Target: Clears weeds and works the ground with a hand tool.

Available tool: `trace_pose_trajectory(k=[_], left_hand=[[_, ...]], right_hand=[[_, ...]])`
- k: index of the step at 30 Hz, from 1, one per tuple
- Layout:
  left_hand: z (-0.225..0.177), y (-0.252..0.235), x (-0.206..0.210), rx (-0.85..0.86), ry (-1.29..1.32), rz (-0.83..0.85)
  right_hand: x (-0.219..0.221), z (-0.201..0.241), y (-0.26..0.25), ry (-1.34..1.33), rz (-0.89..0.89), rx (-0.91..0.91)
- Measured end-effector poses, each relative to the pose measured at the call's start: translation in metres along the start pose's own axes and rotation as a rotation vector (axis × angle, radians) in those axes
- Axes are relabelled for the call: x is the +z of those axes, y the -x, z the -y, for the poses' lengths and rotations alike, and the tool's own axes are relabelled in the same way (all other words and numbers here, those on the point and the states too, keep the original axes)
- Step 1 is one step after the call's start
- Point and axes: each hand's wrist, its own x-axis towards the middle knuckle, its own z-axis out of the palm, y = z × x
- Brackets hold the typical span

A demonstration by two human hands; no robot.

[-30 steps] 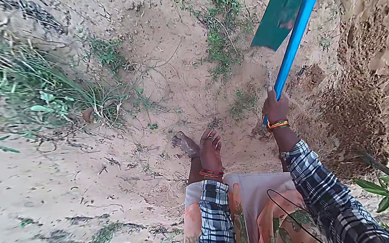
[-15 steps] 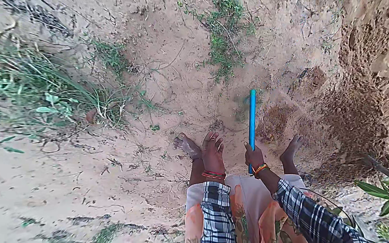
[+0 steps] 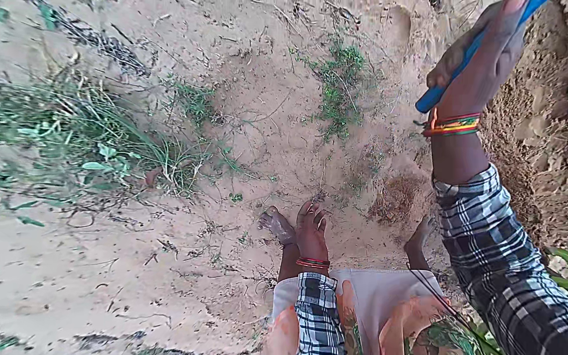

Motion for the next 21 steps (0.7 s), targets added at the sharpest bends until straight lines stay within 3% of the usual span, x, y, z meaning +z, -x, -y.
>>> trace_pose_trajectory(k=[2,4,6,8,9,11,13,16,19,21], left_hand=[[-0.006,0.000,-0.001,0.003,0.013,-0.001],[-0.011,-0.001,-0.001,0.013,0.028,-0.002],[-0.014,0.000,0.000,0.008,0.031,-0.008],[-0.019,0.001,0.003,0.004,0.030,0.010],[-0.022,0.001,0.004,0.007,0.032,0.016],[-0.026,-0.001,0.005,0.015,0.037,0.007],[-0.029,-0.001,0.005,0.010,0.052,-0.013],[-0.037,-0.001,0.008,0.029,0.053,-0.011],[-0.034,0.000,0.007,0.030,0.052,0.010],[-0.030,0.001,0.004,0.021,0.053,0.008]], right_hand=[[0.019,-0.011,-0.008,-0.045,-0.062,-0.050],[0.035,-0.053,0.025,0.026,-0.123,0.088],[0.040,-0.102,0.100,0.179,-0.068,0.442],[0.045,-0.124,0.181,0.204,-0.026,0.859],[0.047,-0.123,0.210,0.184,-0.065,0.993],[0.043,-0.104,0.243,0.142,-0.191,1.079],[0.026,-0.080,0.258,0.158,-0.224,1.085],[0.007,-0.062,0.232,0.199,-0.107,0.996],[0.002,-0.051,0.156,0.211,-0.041,0.718],[0.015,-0.035,0.091,0.107,-0.086,0.463]])
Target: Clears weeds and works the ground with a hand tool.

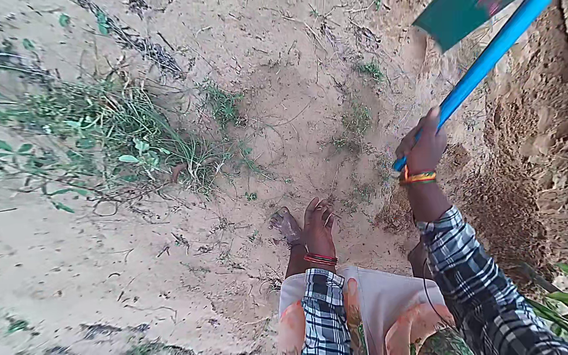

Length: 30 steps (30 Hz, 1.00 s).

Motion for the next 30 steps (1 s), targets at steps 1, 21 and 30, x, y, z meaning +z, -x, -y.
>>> trace_pose_trajectory(k=[1,21,30], left_hand=[[0.002,0.001,-0.001,-0.003,0.001,0.000],[0.002,0.007,-0.005,0.006,0.014,-0.016],[0.015,0.010,-0.014,-0.013,0.013,-0.025]], right_hand=[[0.009,0.023,-0.021,-0.085,-0.016,-0.111],[-0.005,-0.050,0.117,0.398,0.386,0.461],[0.038,0.022,-0.017,-0.134,0.233,-0.367]])
